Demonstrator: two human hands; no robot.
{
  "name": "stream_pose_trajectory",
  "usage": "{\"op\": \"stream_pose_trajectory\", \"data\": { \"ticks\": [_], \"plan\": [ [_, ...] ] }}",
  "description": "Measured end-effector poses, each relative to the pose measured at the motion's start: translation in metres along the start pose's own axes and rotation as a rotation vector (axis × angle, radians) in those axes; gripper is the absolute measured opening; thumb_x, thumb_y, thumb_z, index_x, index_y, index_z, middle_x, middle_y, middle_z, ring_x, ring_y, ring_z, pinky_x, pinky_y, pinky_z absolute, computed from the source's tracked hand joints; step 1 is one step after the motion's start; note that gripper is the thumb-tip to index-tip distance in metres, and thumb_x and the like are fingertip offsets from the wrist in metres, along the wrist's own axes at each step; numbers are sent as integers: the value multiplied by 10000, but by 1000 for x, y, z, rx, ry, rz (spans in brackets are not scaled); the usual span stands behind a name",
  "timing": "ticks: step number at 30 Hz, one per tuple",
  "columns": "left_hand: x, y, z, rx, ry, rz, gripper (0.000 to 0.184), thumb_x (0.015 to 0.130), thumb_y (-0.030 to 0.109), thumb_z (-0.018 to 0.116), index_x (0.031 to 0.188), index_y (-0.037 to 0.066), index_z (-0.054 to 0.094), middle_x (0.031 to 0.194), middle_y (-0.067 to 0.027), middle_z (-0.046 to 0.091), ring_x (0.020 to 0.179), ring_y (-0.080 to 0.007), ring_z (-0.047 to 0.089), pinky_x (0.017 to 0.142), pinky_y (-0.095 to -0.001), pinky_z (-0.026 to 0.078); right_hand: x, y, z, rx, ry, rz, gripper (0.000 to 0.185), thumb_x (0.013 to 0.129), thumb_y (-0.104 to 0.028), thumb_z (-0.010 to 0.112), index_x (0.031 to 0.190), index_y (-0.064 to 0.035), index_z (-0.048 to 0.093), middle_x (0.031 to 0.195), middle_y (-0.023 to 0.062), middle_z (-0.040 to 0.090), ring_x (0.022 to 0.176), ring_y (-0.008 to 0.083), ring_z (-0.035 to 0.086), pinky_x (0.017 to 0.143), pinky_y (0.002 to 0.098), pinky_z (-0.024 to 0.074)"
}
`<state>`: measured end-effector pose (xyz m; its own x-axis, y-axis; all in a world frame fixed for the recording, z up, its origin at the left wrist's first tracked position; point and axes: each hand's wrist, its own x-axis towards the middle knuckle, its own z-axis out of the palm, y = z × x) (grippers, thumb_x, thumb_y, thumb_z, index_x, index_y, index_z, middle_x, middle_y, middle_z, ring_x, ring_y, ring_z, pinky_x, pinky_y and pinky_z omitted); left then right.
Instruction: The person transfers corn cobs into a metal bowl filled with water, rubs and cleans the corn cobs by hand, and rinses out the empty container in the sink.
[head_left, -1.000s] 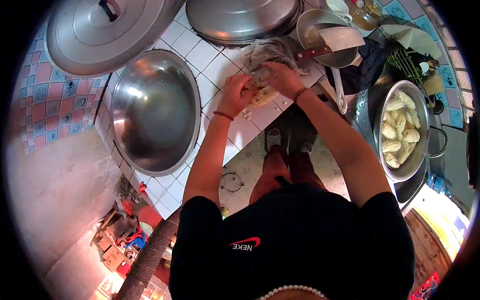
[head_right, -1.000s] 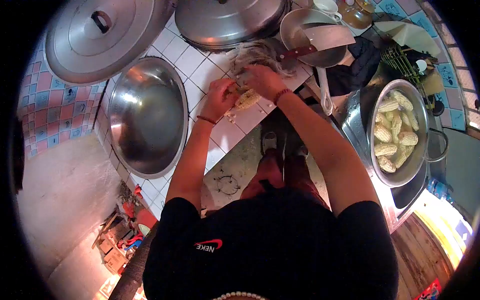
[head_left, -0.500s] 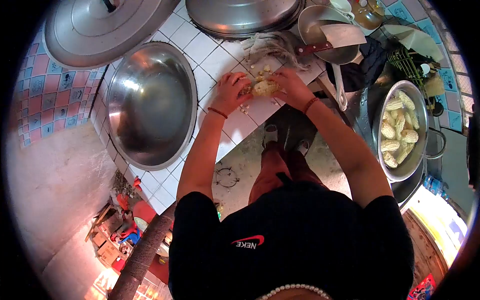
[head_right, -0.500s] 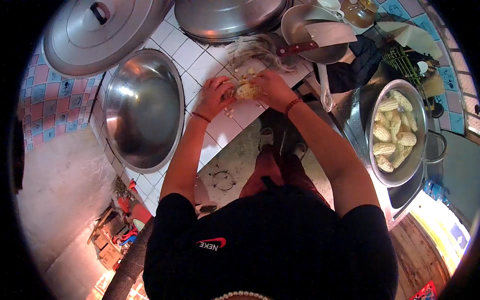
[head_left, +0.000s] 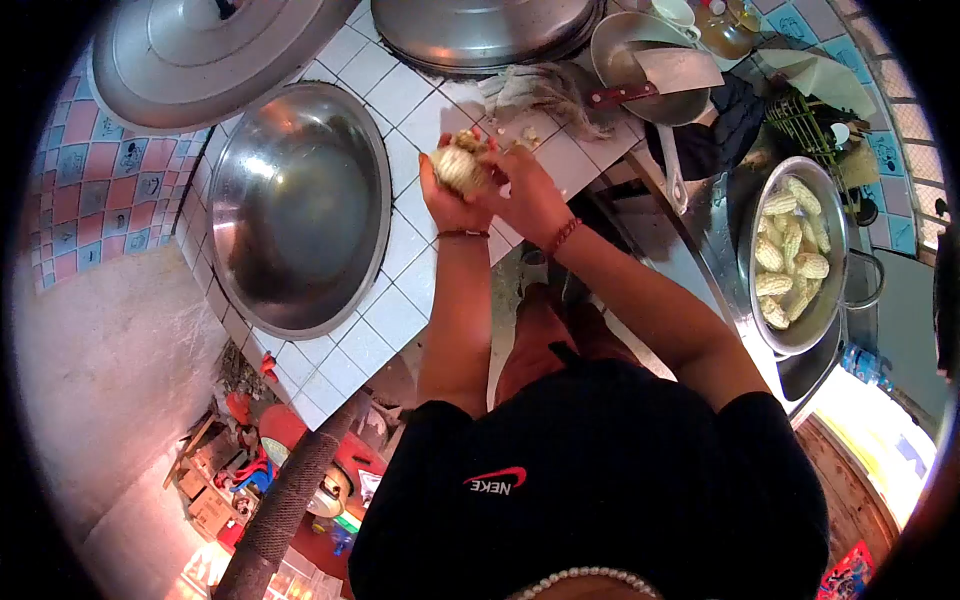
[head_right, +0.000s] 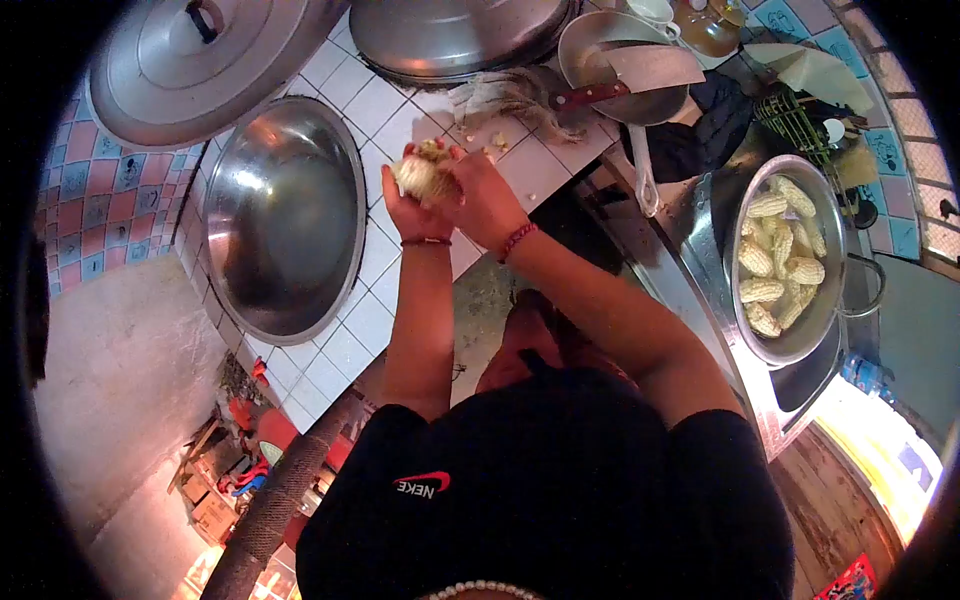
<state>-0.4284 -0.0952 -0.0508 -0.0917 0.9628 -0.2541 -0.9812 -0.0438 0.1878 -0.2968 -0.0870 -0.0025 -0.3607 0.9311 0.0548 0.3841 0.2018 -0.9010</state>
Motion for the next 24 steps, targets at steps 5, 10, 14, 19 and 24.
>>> {"op": "stream_pose_trajectory", "data": {
  "ticks": [5,10,14,19,24],
  "plan": [
    [-32,15,-18,-266,-23,-193,559,961,552,401,1269,109,545,1304,-165,569,1075,-359,589,878,-477,518,-23,43,-34,-215,142,-166,523,804,-222,754,1241,-14,555,1179,209,567,1111,360,561,949,419,469],
    [-98,-2,-28,-368,64,-377,593,936,550,470,1310,96,547,1391,-191,507,1132,-393,576,926,-511,508,-9,91,-28,-703,-150,-167,1153,663,-457,834,1501,7,191,1553,192,256,1456,364,215,1197,482,160],
    [-151,-35,-52,-437,125,-401,572,956,547,456,1308,107,553,1393,-201,505,1138,-415,583,938,-533,503,34,89,6,-514,-111,-449,1054,672,-460,821,1455,12,297,1487,206,357,1404,378,307,1180,469,222],
    [-183,-60,-94,-423,89,-371,558,965,554,450,1280,112,582,1334,-215,545,1107,-408,599,941,-526,505,49,86,49,-240,-340,-747,758,719,-375,797,1318,-16,502,1334,186,510,1287,365,442,1111,445,344],
    [-186,-78,-147,-475,148,-348,494,974,492,470,1203,78,612,1286,-205,584,1178,-411,563,1012,-544,452,43,86,63,-130,-543,-873,425,747,-281,769,1084,-58,640,1186,123,571,1179,331,502,1013,426,419]
  ]
}}
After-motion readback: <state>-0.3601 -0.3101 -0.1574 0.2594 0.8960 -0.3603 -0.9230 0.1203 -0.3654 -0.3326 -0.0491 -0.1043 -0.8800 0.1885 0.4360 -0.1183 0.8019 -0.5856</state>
